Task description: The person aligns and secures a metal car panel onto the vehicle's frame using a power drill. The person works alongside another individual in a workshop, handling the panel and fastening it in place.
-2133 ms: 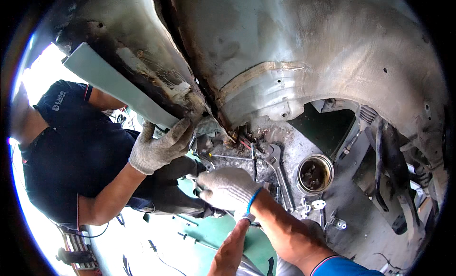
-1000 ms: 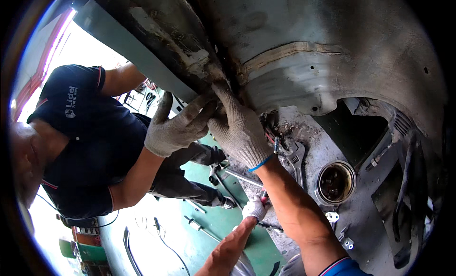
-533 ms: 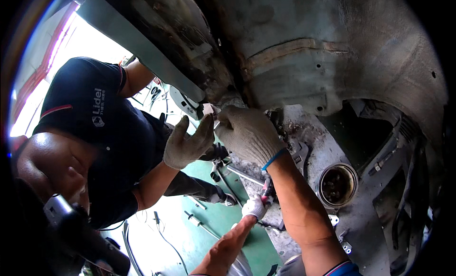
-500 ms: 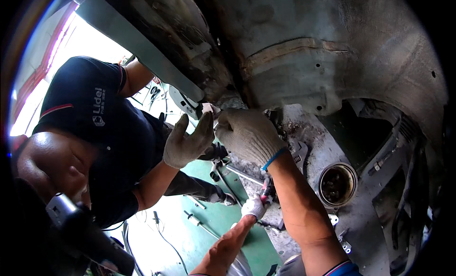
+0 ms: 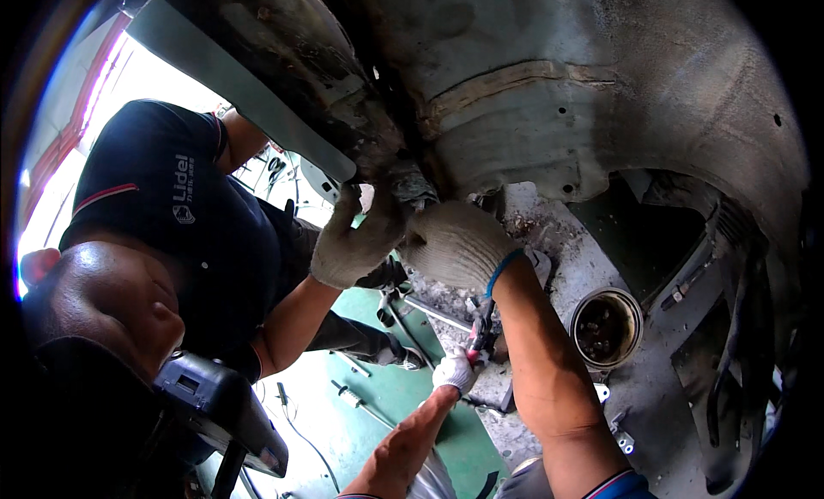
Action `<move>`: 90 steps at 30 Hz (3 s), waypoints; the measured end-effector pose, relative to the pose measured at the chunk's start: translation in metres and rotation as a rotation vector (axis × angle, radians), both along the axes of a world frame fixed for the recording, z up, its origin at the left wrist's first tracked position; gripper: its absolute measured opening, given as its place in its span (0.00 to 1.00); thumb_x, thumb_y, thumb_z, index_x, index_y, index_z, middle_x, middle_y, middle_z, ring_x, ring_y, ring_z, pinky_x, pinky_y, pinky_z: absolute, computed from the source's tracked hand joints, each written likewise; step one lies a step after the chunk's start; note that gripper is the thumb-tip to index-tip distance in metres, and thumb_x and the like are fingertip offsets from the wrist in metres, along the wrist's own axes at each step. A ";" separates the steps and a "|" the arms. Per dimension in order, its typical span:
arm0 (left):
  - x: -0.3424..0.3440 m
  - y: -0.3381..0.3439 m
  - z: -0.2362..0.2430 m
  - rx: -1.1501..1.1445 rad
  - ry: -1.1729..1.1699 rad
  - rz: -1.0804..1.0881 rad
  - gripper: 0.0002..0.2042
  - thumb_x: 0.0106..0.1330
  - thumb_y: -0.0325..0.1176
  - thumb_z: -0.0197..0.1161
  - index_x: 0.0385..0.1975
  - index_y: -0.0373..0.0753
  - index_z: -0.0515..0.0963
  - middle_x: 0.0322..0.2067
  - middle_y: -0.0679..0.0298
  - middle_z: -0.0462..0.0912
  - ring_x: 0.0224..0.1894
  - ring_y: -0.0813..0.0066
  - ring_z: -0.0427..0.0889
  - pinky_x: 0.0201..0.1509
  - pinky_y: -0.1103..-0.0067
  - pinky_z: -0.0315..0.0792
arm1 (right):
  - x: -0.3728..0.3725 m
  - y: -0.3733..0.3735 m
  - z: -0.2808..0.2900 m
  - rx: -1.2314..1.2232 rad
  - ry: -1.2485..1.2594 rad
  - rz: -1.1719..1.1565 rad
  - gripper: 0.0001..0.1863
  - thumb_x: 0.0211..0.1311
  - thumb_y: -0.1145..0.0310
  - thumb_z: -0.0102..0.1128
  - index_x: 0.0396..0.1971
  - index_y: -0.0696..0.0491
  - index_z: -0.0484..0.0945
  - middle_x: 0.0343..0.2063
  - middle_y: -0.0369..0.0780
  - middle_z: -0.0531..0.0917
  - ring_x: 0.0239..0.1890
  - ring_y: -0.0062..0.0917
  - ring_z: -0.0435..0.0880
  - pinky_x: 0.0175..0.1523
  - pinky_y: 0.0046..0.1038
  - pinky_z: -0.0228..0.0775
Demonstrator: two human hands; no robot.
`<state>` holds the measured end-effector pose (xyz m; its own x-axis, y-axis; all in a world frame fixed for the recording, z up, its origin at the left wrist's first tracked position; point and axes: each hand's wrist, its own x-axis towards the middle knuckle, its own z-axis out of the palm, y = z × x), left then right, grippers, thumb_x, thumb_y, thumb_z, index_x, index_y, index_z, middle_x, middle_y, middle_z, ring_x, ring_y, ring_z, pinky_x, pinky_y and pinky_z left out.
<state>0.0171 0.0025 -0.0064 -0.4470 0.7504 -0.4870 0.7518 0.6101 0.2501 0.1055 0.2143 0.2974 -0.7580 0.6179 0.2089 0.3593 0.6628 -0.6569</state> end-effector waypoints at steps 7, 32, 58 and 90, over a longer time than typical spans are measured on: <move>-0.001 -0.006 -0.001 0.003 0.027 -0.003 0.29 0.61 0.56 0.71 0.48 0.36 0.77 0.40 0.42 0.87 0.43 0.41 0.87 0.47 0.55 0.81 | 0.011 0.001 0.005 -0.041 -0.022 0.045 0.17 0.64 0.58 0.54 0.34 0.56 0.85 0.35 0.55 0.84 0.40 0.52 0.85 0.48 0.50 0.76; -0.003 -0.002 0.002 -0.083 0.032 -0.042 0.32 0.62 0.62 0.68 0.53 0.38 0.76 0.45 0.45 0.87 0.47 0.43 0.88 0.48 0.55 0.82 | 0.025 0.003 0.017 -0.116 0.019 -0.022 0.18 0.61 0.56 0.66 0.37 0.57 0.86 0.37 0.49 0.88 0.42 0.43 0.88 0.48 0.41 0.78; -0.019 -0.011 -0.011 0.068 -0.008 -0.111 0.31 0.64 0.62 0.65 0.49 0.36 0.77 0.42 0.46 0.86 0.44 0.46 0.88 0.45 0.56 0.82 | 0.020 -0.001 0.011 -0.125 0.020 -0.068 0.18 0.64 0.55 0.65 0.43 0.54 0.88 0.39 0.50 0.88 0.43 0.39 0.89 0.50 0.38 0.79; -0.015 -0.013 0.000 0.057 -0.027 -0.067 0.30 0.61 0.60 0.68 0.50 0.40 0.78 0.43 0.47 0.86 0.45 0.46 0.87 0.46 0.55 0.82 | 0.032 -0.004 0.019 -0.123 0.044 -0.113 0.15 0.65 0.52 0.66 0.41 0.47 0.87 0.39 0.44 0.89 0.42 0.40 0.90 0.47 0.39 0.79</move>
